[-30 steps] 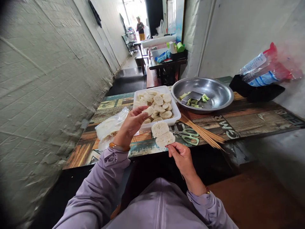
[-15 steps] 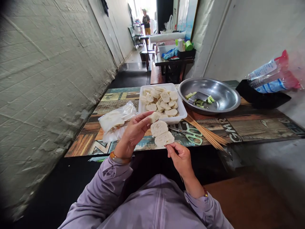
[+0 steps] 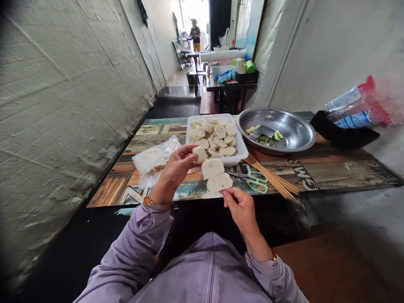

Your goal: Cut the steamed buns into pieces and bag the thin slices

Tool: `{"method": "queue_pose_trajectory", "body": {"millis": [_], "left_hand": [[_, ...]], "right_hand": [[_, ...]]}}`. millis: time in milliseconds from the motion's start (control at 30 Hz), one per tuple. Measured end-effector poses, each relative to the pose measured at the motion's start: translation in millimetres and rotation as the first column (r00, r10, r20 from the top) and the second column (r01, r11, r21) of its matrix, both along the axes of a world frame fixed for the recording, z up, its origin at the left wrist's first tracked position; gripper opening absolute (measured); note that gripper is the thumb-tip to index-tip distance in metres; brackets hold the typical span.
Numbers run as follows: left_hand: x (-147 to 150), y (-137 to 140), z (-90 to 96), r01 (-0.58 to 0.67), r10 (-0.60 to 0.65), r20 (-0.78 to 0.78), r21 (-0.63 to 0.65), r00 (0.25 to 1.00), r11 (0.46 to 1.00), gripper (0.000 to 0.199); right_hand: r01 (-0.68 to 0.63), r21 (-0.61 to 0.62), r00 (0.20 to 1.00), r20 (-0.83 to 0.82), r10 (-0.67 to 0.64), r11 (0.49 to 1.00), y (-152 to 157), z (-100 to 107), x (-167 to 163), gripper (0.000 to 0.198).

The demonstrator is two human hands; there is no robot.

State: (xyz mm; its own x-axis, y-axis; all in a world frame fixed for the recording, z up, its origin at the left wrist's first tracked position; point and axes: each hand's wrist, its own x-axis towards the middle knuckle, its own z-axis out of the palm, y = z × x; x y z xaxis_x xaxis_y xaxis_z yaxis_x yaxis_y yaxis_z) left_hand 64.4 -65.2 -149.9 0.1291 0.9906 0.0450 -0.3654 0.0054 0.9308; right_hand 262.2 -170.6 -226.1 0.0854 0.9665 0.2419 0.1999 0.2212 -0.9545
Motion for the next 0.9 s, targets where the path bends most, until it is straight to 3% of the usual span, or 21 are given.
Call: {"method": "queue_pose_trajectory", "body": {"millis": [267, 367, 467, 900], "left_hand": [[9, -3, -8.9, -0.046, 0.081, 0.285, -0.128, 0.955, 0.991, 0.048], [13, -7, -8.7, -0.022, 0.055, 0.285, -0.119, 0.957, 0.993, 0.052], [15, -10, -6.8, -0.003, 0.038, 0.262, -0.131, 0.964, 0.991, 0.043], [15, -12, -8.9, -0.083, 0.125, 0.272, -0.16, 0.954, 0.984, 0.035]], "right_hand": [[-0.085, -0.001, 0.996, 0.022, 0.085, 0.996, -6, 0, -11, 0.027], [-0.067, -0.01, 0.997, 0.033, 0.068, 0.998, -3, -1, -13, 0.028], [-0.033, -0.006, 0.999, 0.033, 0.033, 0.999, -1, -1, -13, 0.03], [-0.042, -0.009, 0.999, 0.019, 0.042, 0.999, -3, 3, -12, 0.032]]}}
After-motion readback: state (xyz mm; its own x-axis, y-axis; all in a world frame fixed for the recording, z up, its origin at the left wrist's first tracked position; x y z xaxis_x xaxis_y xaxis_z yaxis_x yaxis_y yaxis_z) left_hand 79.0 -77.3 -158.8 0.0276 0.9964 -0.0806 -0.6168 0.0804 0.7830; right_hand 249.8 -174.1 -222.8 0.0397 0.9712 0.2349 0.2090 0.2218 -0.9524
